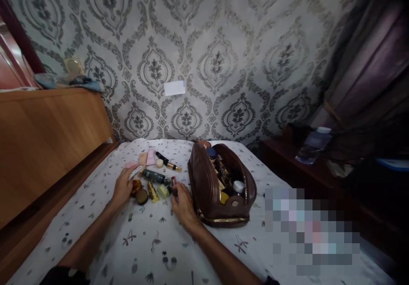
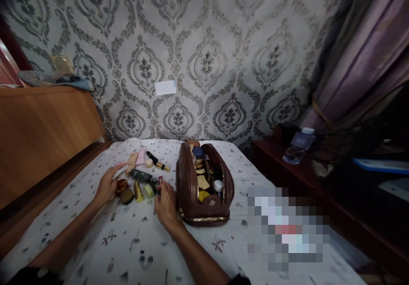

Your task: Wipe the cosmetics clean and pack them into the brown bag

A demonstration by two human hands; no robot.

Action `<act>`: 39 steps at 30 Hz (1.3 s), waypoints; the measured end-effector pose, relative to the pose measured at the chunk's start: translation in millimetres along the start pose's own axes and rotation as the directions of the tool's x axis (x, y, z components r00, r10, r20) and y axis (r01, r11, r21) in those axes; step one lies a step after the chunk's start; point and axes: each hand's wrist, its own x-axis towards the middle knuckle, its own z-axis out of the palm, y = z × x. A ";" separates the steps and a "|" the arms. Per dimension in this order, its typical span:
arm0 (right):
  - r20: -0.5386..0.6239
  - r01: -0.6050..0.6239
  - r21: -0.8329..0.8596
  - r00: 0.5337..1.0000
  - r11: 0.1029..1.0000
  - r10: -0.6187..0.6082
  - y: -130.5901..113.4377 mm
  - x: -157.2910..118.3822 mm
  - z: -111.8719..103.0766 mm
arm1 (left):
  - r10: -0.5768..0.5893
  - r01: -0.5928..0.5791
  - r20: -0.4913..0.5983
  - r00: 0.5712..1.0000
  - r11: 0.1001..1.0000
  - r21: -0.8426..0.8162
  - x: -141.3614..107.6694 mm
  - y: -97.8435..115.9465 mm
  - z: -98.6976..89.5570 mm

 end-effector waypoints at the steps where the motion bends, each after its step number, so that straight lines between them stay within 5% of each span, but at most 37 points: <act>1: -0.004 -0.004 0.000 1.000 1.000 0.004 0.0 0.0 0.3 | -0.015 0.013 0.034 0.999 0.998 0.055 10.1 -1.2 1.8; 9: -0.006 -0.007 0.010 1.000 1.000 0.007 1.4 0.3 1.5 | -0.172 0.110 0.188 0.967 0.947 0.302 84.5 -7.1 37.9; 18: -0.022 -0.016 0.025 1.000 1.000 0.016 -1.6 -0.9 2.1 | 0.004 -0.154 0.367 0.930 0.912 0.381 115.2 16.7 73.8; 25: 0.007 -0.042 0.023 0.999 0.999 0.042 -5.9 -4.2 -3.3 | 0.194 -0.430 0.579 0.792 0.851 0.302 145.6 37.9 99.8; 30: 0.003 -0.059 0.021 0.998 0.998 0.059 -10.9 -5.0 -8.1 | 0.176 -0.530 0.686 0.706 0.773 0.347 164.2 38.1 107.6; 39: 0.069 -0.124 0.026 0.990 0.992 0.122 -16.7 -2.8 -15.7 | 0.124 -0.649 0.769 0.627 0.629 0.428 179.6 41.7 101.6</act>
